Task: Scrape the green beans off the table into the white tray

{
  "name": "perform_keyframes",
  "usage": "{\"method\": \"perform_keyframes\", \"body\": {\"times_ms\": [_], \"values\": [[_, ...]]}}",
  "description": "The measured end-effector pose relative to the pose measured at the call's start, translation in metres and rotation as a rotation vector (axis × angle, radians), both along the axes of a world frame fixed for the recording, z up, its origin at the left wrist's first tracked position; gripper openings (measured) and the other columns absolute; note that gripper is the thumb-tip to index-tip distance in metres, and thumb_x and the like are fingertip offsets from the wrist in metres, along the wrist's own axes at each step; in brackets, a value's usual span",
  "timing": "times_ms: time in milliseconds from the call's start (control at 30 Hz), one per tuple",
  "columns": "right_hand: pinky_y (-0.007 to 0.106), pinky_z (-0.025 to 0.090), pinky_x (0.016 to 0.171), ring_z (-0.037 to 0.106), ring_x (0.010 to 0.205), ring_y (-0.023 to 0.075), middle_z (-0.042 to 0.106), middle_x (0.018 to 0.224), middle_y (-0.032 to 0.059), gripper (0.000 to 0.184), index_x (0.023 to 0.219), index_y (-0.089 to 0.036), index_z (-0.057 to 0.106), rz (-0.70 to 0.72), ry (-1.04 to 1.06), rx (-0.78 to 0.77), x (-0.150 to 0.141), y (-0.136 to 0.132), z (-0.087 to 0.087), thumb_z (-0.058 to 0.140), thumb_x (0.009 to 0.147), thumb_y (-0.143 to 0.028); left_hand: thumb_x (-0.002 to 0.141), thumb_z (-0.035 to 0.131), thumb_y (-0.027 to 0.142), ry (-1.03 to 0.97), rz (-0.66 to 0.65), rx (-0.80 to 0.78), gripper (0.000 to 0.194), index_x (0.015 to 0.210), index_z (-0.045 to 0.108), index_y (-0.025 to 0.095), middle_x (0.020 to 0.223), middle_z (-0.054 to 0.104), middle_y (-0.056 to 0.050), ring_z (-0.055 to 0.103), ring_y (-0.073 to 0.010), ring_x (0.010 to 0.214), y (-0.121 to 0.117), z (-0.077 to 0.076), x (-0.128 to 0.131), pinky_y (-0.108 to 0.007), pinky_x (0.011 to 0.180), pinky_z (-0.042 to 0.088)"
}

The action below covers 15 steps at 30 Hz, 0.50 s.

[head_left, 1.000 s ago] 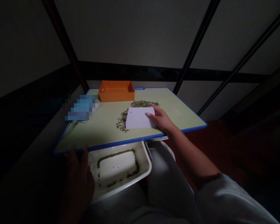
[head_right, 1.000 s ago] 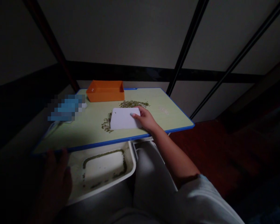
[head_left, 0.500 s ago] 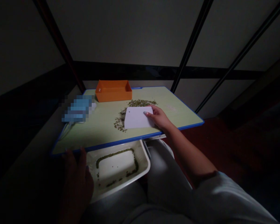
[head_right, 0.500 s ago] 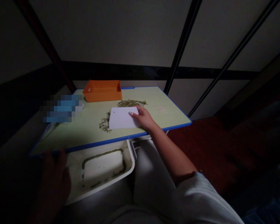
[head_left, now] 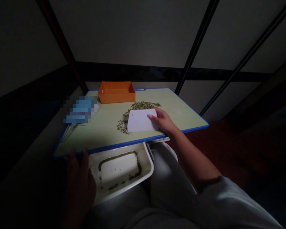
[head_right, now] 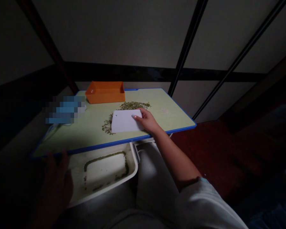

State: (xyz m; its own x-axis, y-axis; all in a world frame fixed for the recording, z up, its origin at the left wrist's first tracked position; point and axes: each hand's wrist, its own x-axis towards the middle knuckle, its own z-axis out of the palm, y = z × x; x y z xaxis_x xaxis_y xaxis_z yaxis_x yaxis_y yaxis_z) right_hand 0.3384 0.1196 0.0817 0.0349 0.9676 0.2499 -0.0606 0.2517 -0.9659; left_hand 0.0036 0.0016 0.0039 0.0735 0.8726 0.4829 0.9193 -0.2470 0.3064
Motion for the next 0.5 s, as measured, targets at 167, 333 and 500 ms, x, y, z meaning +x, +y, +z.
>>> {"method": "perform_keyframes", "body": {"times_ms": [167, 333, 500], "values": [[0.024, 0.044, 0.056, 0.055, 0.062, 0.0127, 0.063, 0.072, -0.0042, 0.034, 0.085, -0.021, 0.058, 0.022, 0.012, -0.005, -0.0010, -0.0031, 0.0018, 0.076, 0.062, -0.038, 0.081, 0.044, 0.016, 0.001, 0.000, -0.005, 0.078, 0.147, 0.004, 0.031, 0.161, -0.008, -0.009, 0.000, -0.0330, 0.147, -0.0010, 0.0007, 0.0015, -0.058, 0.118, 0.021], [0.024, 0.044, 0.057, 0.057, 0.063, 0.0132, 0.064, 0.071, -0.0039, 0.032, 0.085, -0.020, 0.059, 0.033, 0.009, -0.027, -0.0004, -0.0055, 0.0029, 0.076, 0.063, -0.035, 0.083, 0.041, 0.017, 0.001, 0.025, 0.003, 0.073, 0.147, 0.007, 0.026, 0.161, -0.007, -0.012, -0.001, -0.0326, 0.147, -0.0007, -0.0002, 0.0039, -0.057, 0.118, 0.020], [0.024, 0.045, 0.056, 0.057, 0.061, 0.0129, 0.065, 0.072, -0.0034, 0.032, 0.086, -0.020, 0.060, 0.042, 0.023, -0.033, 0.0006, -0.0053, 0.0011, 0.077, 0.063, -0.034, 0.084, 0.040, 0.019, 0.014, 0.013, 0.005, 0.069, 0.147, 0.011, 0.023, 0.161, -0.003, -0.015, 0.002, -0.0332, 0.147, -0.0014, 0.0009, 0.0031, -0.056, 0.118, 0.021]]}}
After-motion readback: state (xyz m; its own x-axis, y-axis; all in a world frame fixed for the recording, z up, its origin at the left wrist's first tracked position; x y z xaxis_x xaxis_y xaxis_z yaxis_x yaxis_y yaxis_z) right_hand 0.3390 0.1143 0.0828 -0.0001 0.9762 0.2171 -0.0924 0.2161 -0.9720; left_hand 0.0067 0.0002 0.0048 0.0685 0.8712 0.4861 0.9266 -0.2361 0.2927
